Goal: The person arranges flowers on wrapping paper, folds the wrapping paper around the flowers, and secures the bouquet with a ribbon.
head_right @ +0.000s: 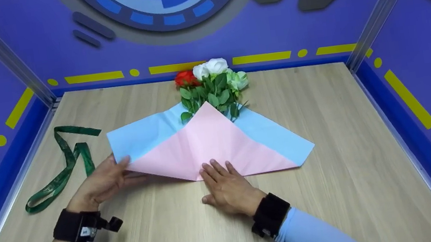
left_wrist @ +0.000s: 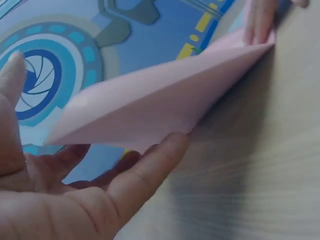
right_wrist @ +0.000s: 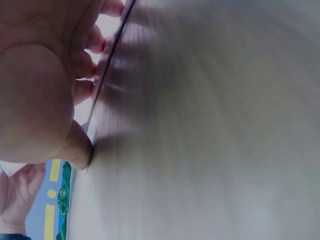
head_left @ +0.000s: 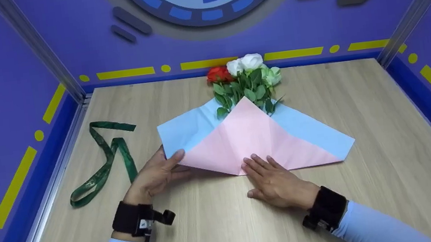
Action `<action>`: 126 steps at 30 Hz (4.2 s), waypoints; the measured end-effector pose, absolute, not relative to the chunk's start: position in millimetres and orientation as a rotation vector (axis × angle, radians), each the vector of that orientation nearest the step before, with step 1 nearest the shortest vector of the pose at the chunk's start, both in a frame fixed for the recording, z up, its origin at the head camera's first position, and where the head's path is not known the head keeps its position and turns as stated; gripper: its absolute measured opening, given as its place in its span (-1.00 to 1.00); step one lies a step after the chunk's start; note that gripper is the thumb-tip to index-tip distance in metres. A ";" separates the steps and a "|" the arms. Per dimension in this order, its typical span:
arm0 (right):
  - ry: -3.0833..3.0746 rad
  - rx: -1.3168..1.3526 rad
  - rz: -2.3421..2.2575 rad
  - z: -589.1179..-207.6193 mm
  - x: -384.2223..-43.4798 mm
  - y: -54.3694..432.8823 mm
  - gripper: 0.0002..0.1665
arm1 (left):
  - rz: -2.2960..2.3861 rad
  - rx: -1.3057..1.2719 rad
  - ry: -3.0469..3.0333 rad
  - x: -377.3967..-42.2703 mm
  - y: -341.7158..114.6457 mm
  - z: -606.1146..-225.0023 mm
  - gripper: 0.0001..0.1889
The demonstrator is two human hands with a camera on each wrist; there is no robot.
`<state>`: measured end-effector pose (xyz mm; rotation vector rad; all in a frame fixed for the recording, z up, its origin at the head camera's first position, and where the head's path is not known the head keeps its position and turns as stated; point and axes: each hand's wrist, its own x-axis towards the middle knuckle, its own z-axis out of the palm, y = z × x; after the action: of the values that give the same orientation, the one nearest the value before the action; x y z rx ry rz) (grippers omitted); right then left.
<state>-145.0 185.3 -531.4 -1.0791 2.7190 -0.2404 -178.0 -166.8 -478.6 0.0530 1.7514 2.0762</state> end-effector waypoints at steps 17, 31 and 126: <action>2.705 -1.054 -0.228 -530.6 -144.4 182.2 -0.13 | 2.294 -0.097 2.192 -163.0 -92.8 -483.3 -0.07; 2.742 -1.097 -0.325 -533.7 -143.8 186.2 -0.03 | 1.433 0.042 2.489 -173.1 -33.9 -506.5 -0.73; 3.106 -1.274 0.031 -533.7 -126.6 212.2 -0.16 | 1.402 0.365 2.298 -206.0 9.5 -517.2 -0.46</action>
<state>-126.6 212.2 -533.7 -1.2744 3.1061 0.0314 -206.0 9.5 -517.2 0.3654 2.2983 1.4023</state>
